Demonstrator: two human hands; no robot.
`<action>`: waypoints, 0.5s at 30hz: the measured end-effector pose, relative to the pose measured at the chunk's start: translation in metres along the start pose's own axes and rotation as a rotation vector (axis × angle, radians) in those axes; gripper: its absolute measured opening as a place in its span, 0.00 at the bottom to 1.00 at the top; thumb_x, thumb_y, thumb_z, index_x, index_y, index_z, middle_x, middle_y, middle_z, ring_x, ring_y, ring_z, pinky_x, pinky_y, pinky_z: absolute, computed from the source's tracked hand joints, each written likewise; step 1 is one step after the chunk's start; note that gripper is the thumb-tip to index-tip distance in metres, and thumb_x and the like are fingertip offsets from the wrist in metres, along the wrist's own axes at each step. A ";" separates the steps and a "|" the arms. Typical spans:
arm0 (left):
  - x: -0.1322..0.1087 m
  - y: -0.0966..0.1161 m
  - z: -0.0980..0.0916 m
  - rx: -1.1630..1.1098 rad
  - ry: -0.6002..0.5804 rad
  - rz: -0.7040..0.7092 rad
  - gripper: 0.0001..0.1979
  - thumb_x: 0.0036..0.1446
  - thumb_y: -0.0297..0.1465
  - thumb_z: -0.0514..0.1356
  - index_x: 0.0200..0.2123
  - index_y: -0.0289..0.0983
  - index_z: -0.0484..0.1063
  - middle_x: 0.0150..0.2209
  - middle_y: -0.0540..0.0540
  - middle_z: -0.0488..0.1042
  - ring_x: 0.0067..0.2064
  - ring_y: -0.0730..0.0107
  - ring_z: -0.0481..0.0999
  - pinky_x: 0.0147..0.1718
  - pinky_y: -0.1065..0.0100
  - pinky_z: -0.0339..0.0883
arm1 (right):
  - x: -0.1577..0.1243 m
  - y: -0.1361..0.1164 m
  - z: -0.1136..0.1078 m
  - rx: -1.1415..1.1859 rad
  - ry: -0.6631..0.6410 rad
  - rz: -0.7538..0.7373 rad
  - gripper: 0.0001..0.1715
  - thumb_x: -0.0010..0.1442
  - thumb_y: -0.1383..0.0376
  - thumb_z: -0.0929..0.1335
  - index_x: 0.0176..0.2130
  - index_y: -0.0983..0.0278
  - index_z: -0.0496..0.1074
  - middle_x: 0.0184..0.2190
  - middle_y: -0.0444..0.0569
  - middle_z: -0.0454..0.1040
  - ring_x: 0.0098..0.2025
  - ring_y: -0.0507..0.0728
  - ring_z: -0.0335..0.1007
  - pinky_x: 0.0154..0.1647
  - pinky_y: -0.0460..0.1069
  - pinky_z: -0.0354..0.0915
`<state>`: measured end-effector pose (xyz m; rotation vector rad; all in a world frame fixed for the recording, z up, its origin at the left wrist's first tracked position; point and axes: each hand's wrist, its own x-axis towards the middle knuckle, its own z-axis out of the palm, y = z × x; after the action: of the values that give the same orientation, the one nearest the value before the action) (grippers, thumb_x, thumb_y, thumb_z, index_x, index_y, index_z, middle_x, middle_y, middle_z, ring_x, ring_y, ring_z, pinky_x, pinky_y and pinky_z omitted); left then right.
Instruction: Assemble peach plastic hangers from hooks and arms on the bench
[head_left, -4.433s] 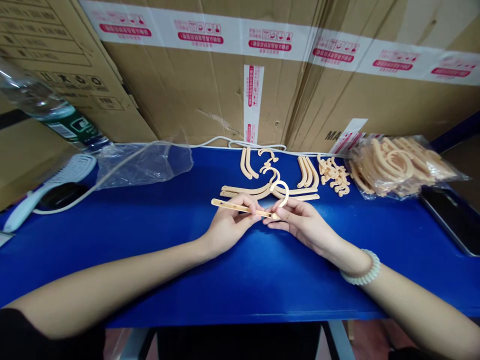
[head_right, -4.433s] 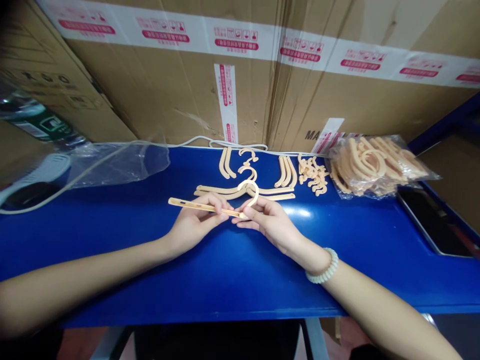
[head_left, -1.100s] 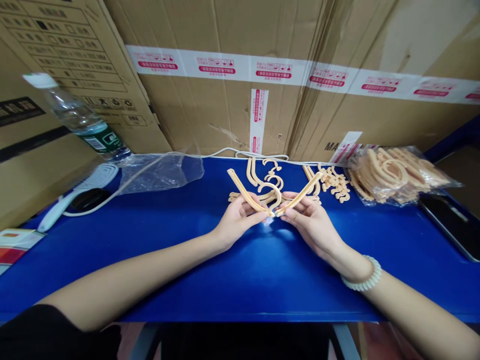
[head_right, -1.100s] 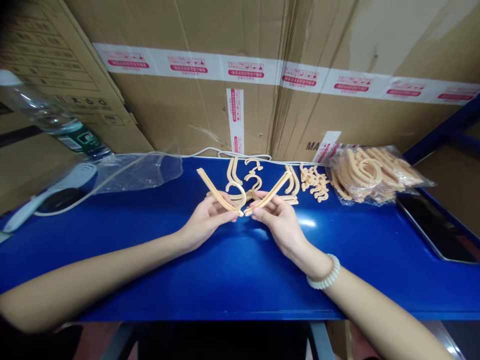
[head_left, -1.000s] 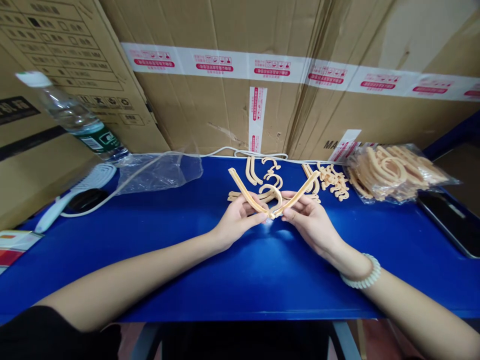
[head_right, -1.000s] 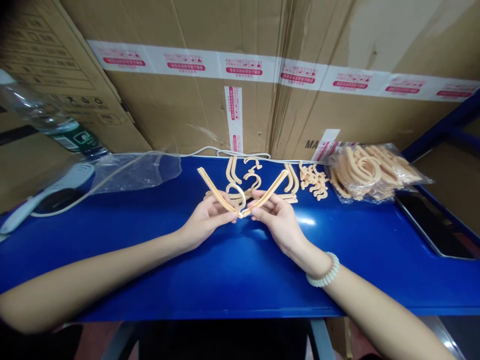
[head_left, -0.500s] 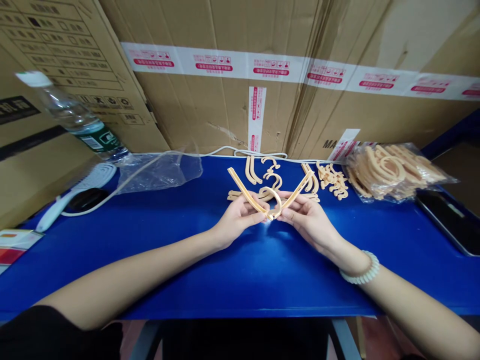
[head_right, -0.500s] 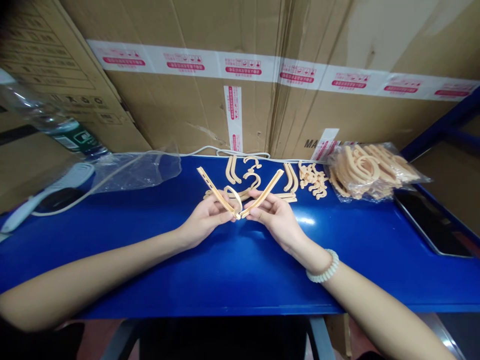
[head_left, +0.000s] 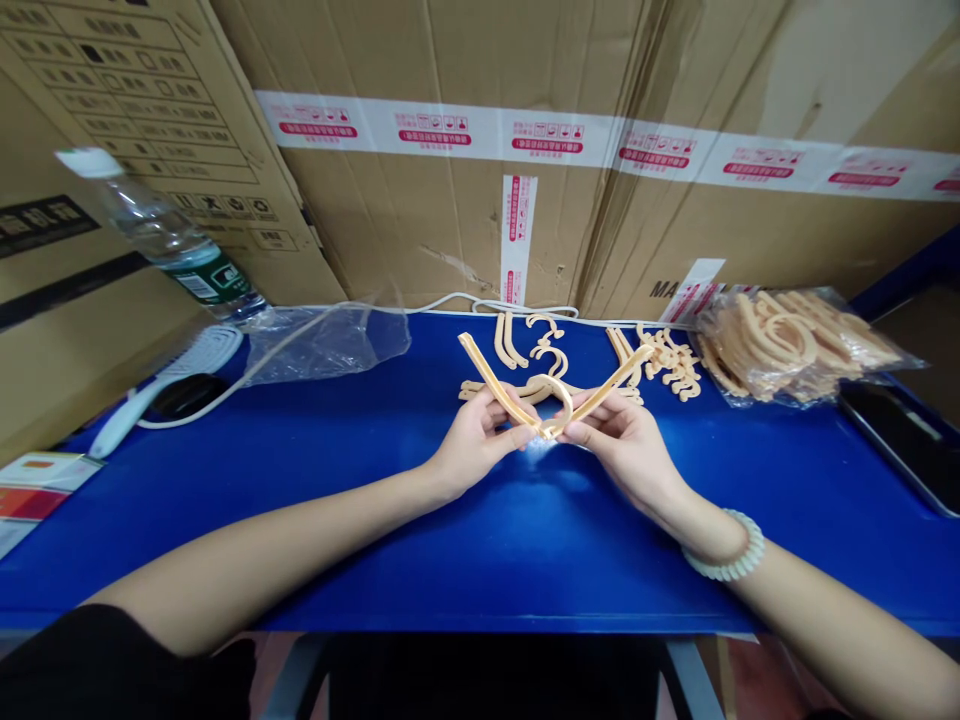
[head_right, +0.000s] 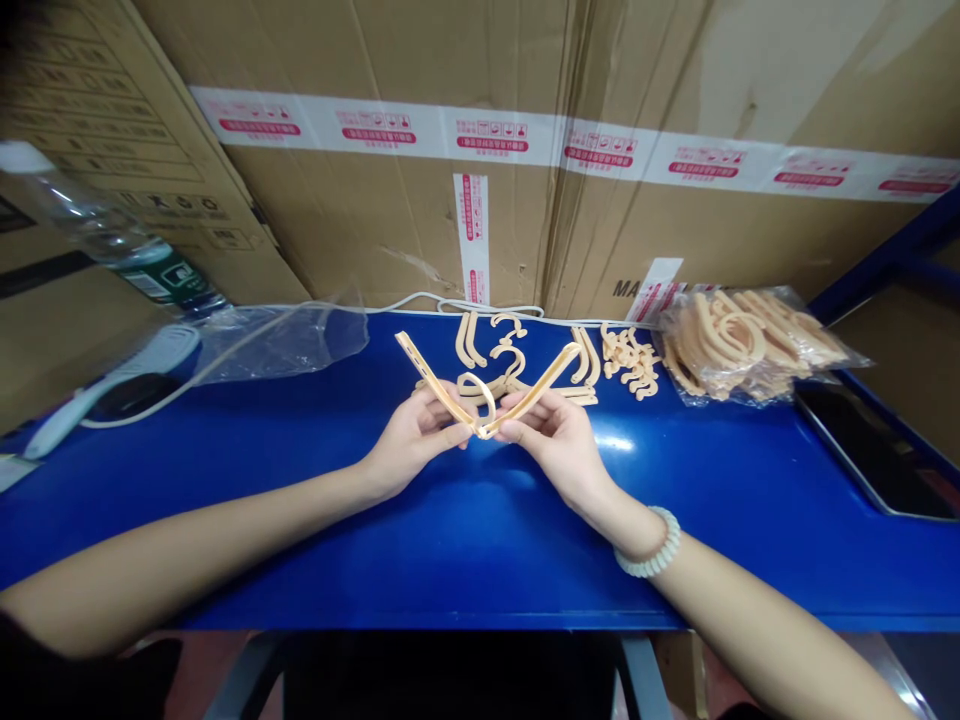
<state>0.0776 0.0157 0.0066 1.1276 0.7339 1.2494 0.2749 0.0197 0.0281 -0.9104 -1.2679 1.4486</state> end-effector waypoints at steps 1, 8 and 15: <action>0.000 0.000 0.000 0.011 0.014 -0.001 0.22 0.48 0.31 0.74 0.40 0.37 0.66 0.33 0.48 0.78 0.35 0.69 0.78 0.29 0.72 0.72 | 0.000 0.000 0.000 -0.011 0.009 -0.006 0.17 0.49 0.63 0.81 0.38 0.61 0.77 0.34 0.46 0.82 0.35 0.56 0.80 0.43 0.53 0.77; -0.002 0.001 0.003 0.062 0.092 -0.027 0.23 0.46 0.30 0.75 0.38 0.37 0.65 0.32 0.48 0.78 0.35 0.67 0.79 0.27 0.73 0.73 | -0.004 -0.002 0.004 -0.093 0.026 -0.039 0.14 0.49 0.63 0.81 0.35 0.62 0.78 0.33 0.47 0.83 0.34 0.57 0.80 0.43 0.53 0.78; -0.004 0.002 0.005 0.058 0.080 -0.014 0.22 0.47 0.31 0.74 0.36 0.38 0.64 0.32 0.49 0.79 0.36 0.67 0.81 0.35 0.69 0.76 | -0.006 0.000 0.009 -0.087 0.100 -0.022 0.16 0.49 0.61 0.81 0.36 0.63 0.78 0.32 0.47 0.82 0.33 0.57 0.80 0.41 0.53 0.79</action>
<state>0.0811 0.0108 0.0092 1.1234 0.8414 1.2745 0.2677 0.0111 0.0290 -1.0117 -1.2702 1.3227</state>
